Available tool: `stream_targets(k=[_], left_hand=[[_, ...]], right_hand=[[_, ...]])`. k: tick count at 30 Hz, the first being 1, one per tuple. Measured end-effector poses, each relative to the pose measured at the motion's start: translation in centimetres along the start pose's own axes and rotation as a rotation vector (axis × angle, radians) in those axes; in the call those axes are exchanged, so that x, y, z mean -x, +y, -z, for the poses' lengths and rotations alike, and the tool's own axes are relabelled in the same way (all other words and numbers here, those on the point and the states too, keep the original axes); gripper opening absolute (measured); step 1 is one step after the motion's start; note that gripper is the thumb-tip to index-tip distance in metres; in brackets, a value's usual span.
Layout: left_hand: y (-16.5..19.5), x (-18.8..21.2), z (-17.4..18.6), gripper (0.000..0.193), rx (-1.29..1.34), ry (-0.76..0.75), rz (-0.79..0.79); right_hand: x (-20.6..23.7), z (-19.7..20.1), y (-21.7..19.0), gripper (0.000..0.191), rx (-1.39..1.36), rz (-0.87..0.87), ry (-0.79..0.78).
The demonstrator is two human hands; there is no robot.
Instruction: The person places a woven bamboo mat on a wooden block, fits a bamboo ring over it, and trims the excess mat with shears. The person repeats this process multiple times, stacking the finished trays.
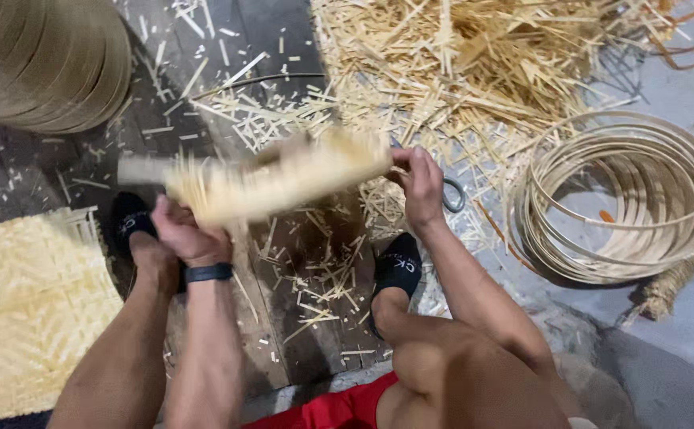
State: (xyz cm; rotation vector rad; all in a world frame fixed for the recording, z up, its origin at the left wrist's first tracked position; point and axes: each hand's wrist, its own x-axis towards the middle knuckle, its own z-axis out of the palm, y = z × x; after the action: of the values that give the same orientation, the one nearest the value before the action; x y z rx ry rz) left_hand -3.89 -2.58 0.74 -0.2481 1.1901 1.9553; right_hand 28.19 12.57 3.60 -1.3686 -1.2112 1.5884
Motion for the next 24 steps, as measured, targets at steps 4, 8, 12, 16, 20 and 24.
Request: stream_targets(k=[4, 8, 12, 16, 20, 24], left_hand=[[0.5, -0.4, 1.6, 0.07, -0.157, -0.1, 0.445], [-5.3, -2.9, 4.9, 0.059, -0.187, -0.009, 0.242], [-8.8, -2.0, 6.2, 0.074, -1.049, 0.045, -0.25], [-15.3, 3.7, 2.6, 0.092, -1.589, 0.127, -0.569], [-17.5, 6.2, -0.5, 0.083, -1.59, 0.247, -0.432], [-15.4, 6.5, -0.1, 0.086, -1.529, 0.151, -0.509]], right_hand=[[-1.5, 1.4, 2.4, 0.053, -0.345, -0.363, -0.156], [-1.3, 0.8, 6.5, 0.059, -0.138, -0.168, -0.04], [0.0, 0.7, 8.4, 0.055, 0.558, 0.206, 0.065], [-1.9, -2.9, 6.4, 0.057, 0.858, 0.64, -0.299], [-4.0, -7.2, 4.3, 0.077, 1.289, 0.698, -0.626], [-2.2, -6.4, 4.2, 0.067, 1.163, 0.627, -0.582]])
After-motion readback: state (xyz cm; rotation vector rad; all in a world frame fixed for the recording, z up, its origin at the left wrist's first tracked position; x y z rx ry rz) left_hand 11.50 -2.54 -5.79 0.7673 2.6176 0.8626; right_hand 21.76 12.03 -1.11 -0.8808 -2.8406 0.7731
